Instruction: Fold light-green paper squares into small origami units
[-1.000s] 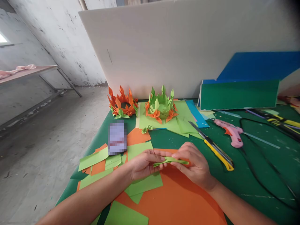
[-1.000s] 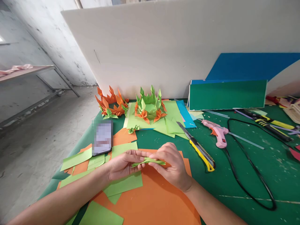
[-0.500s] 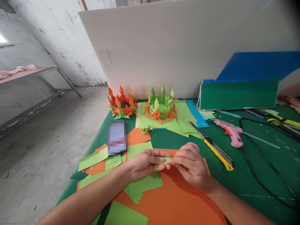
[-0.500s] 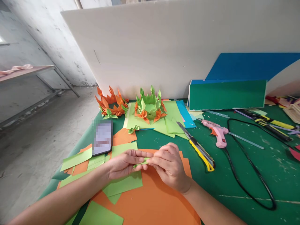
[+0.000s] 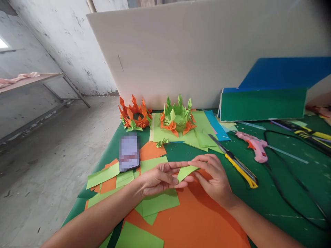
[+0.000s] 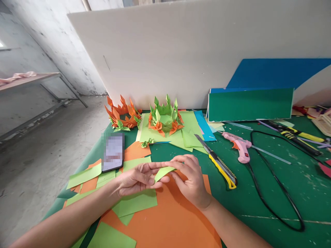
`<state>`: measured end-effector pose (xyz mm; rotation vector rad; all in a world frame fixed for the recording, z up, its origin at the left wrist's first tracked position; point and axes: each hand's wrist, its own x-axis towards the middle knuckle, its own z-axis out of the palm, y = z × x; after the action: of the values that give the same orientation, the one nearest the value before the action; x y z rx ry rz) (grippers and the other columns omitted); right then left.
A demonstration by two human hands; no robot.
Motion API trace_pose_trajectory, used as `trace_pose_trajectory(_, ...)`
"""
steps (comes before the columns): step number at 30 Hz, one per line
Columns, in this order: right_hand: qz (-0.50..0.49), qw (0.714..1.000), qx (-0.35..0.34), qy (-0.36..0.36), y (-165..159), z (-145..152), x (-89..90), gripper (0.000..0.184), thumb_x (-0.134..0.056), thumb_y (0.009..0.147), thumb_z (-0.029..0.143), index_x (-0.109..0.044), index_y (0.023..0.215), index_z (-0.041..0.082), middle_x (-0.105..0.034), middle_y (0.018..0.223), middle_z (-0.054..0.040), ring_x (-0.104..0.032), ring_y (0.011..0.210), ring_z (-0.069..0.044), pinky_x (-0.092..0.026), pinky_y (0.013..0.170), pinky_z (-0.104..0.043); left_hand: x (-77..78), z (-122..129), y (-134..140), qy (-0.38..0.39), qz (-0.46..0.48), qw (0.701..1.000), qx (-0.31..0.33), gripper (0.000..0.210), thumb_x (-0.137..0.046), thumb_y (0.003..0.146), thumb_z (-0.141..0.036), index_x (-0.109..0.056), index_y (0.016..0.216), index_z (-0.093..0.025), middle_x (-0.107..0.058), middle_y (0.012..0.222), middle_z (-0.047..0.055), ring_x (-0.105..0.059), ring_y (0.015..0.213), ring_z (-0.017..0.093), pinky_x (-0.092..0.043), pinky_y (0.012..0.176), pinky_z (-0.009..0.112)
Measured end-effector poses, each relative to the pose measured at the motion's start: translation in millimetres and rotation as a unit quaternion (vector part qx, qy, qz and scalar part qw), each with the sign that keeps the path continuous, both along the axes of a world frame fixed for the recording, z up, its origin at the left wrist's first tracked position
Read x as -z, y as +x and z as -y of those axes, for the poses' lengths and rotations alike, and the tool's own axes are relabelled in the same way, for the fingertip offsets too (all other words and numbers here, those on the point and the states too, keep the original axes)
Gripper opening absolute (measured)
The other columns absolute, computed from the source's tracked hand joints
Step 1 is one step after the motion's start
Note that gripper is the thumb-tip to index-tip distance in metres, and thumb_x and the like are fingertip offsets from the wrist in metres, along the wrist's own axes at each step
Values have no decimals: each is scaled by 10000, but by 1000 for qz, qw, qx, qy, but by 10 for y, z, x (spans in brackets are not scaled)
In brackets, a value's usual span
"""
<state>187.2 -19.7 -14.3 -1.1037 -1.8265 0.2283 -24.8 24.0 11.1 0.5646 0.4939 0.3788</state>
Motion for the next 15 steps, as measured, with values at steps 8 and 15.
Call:
trace_pose_trajectory(8,-232,950,-32,-205,-19,-25,60,349,-546,912,332,-505,1253,267,-592,1130,-75,-598,965,-205,-519,854,-348,0,3,25,24,-13,996,-79,553,-624,708,51,-630,1207,-188,-704,1121,68,-648,1116,260,-512,886,270)
trace_pose_trajectory(15,-245,936,-27,-252,-6,-16,32,205,-582,894,401,-636,1012,242,-652,956,-50,-627,895,-213,-529,727,-302,34,49,75,40,-68,987,-142,262,-697,813,-168,-705,1073,-146,-717,1094,94,-678,1009,182,-464,944,270)
